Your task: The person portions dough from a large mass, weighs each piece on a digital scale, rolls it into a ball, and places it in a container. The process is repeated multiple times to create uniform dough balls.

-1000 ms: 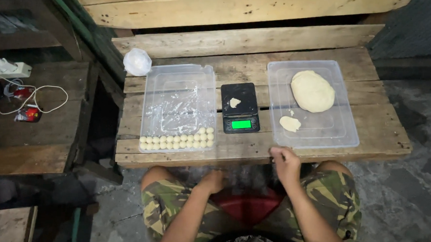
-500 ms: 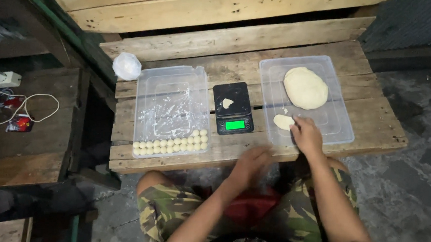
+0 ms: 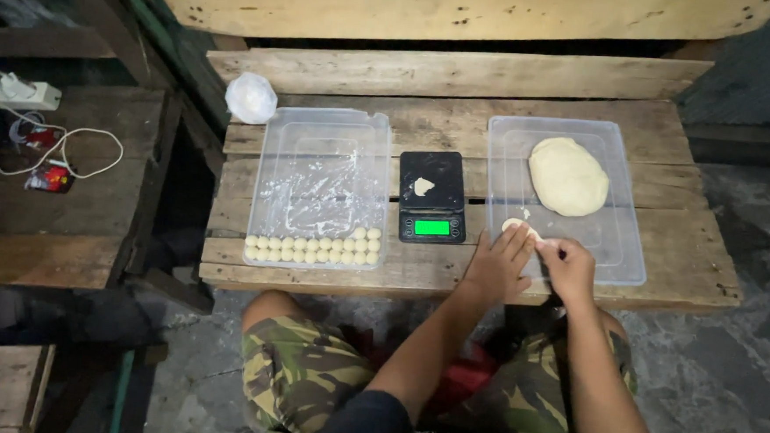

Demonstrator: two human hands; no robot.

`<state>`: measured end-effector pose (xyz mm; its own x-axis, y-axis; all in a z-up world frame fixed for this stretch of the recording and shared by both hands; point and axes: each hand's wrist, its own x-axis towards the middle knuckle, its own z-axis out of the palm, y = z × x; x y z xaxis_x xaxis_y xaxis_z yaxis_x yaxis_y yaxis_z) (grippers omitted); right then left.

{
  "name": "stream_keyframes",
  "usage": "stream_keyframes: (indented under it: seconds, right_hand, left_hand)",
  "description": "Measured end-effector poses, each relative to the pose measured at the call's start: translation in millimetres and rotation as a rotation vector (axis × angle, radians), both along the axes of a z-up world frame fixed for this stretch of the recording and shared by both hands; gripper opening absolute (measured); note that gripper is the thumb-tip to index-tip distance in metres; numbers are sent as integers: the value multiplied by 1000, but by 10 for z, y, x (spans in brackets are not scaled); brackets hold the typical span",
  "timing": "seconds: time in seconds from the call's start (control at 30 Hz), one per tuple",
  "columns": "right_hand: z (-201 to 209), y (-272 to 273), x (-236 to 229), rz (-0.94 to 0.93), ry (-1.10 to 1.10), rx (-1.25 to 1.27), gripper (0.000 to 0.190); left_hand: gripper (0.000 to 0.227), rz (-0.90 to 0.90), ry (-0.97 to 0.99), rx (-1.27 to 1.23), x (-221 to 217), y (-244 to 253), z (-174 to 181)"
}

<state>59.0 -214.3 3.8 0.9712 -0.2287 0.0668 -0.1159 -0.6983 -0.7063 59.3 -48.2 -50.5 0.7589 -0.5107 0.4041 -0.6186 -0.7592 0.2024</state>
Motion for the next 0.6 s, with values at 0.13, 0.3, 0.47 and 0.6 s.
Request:
stream_keyframes:
  seconds: [0.13, 0.3, 0.47, 0.6]
  right_hand:
    - [-190, -90, -11, -117, -42, 296, 16]
    - [-31, 37, -97, -279, -184, 999, 7]
    - [-118, 138, -111, -242, -182, 717, 17]
    - [-324, 130, 17, -198, -267, 612, 13]
  left_hand:
    - [80, 49, -101, -209, 14, -60, -50]
    - [90, 97, 188, 84, 15, -53, 92]
    - [81, -85, 13, -194, -240, 145, 329]
    - [60, -266, 252, -419, -1099, 901, 559]
